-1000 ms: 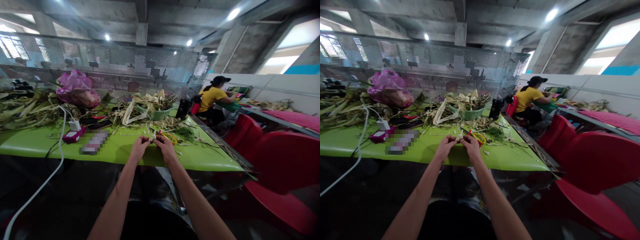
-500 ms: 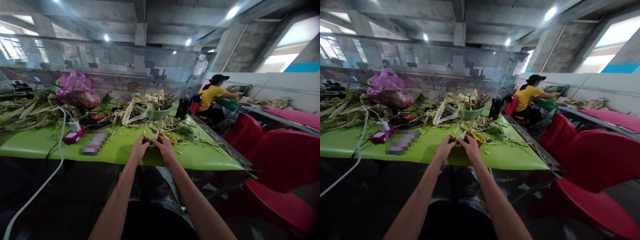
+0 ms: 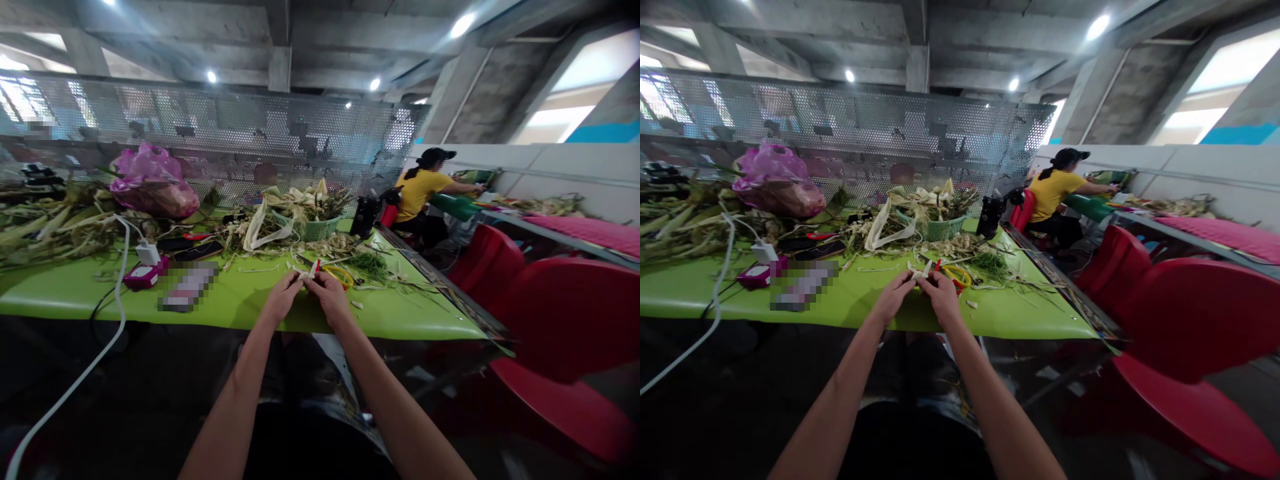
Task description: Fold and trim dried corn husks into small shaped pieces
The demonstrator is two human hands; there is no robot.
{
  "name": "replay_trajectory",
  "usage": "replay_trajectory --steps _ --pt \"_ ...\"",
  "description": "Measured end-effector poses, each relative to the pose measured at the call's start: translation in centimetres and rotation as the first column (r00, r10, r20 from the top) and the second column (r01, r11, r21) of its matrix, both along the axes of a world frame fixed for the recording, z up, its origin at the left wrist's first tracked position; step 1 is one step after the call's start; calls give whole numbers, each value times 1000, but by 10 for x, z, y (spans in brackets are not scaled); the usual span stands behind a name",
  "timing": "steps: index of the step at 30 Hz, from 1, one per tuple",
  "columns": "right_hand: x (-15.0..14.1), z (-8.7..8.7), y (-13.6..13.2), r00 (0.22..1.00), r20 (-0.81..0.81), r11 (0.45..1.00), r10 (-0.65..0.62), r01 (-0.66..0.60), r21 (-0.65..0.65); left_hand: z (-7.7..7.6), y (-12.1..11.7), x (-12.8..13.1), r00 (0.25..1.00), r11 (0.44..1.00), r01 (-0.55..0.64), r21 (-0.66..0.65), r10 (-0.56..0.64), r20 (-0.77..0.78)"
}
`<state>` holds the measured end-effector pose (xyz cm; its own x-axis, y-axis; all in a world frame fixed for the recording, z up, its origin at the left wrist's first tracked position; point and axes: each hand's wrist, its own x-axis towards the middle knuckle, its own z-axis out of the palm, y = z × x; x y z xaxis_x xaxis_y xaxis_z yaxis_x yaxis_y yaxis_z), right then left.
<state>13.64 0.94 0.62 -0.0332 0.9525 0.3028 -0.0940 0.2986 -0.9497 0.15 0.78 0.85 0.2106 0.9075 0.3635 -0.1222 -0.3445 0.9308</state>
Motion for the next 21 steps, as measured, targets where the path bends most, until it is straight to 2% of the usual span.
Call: replay_trajectory --steps 5,8,12,21 --pt "-3 3 -4 997 25 997 75 -76 21 -4 3 -1 999 999 -24 -26 25 25" --pt "-3 3 -5 996 23 995 90 -91 35 -9 6 -1 997 998 -69 2 69 19" --pt "-2 -1 -3 999 24 998 36 -37 45 -14 9 -1 990 990 -142 -11 142 1" --pt "-3 -6 1 997 62 998 -48 45 51 -15 11 0 976 977 -170 -131 185 116"
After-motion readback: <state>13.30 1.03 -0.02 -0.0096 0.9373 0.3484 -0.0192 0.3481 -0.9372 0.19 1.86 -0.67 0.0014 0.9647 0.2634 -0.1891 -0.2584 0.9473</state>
